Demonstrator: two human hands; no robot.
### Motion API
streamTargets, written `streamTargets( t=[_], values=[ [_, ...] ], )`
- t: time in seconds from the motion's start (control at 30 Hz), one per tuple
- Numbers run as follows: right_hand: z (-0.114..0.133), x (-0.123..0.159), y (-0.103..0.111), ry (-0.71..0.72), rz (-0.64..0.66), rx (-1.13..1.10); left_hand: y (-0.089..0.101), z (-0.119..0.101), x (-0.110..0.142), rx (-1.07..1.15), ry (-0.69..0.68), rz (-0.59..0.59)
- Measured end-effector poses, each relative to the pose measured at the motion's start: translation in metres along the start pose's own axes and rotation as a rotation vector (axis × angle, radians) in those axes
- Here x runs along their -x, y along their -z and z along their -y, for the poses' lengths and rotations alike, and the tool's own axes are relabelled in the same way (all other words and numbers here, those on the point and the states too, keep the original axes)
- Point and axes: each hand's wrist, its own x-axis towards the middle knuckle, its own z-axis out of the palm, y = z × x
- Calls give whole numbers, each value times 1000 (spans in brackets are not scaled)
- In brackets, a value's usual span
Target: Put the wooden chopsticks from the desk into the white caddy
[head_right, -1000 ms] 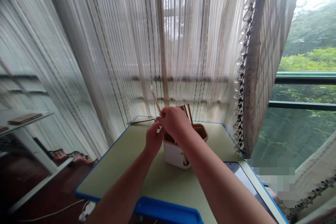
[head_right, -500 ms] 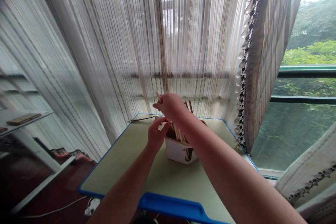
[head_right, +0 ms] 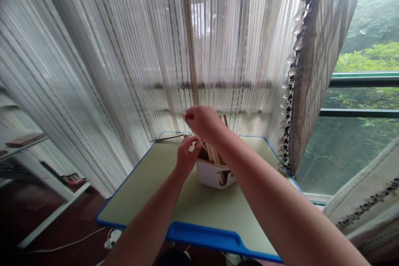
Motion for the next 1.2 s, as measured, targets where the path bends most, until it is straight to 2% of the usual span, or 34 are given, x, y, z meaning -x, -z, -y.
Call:
streamTargets(
  t=[0.17, 0.33, 0.4, 0.5, 0.63, 0.77, 1.0, 1.2],
  values=[
    [-3, 7, -4, -28, -6, 28, -2, -2, 2, -14, 10, -34],
    [-19, 30, 9, -103, -91, 38, -2, 0, 0, -32, 58, 8],
    [-30, 44, 10, -150, -85, 75, -2, 2, -1, -17, 114, 35],
    [-47, 66, 2, -232, -25, 122, -3, 3, -1, 39, 245, 68],
    [-62, 83, -16, -243, 35, -40, -4, 3, 0, 109, 365, 78],
    [-67, 88, -23, -209, 33, -196, -4, -1, 1, 136, 355, 56],
    [-70, 78, -15, -164, -42, -118, -4, -5, 3, 150, 232, -7],
    [-72, 71, -16, -142, -39, -190, -4, -3, 6, 81, 238, -29]
  ],
)
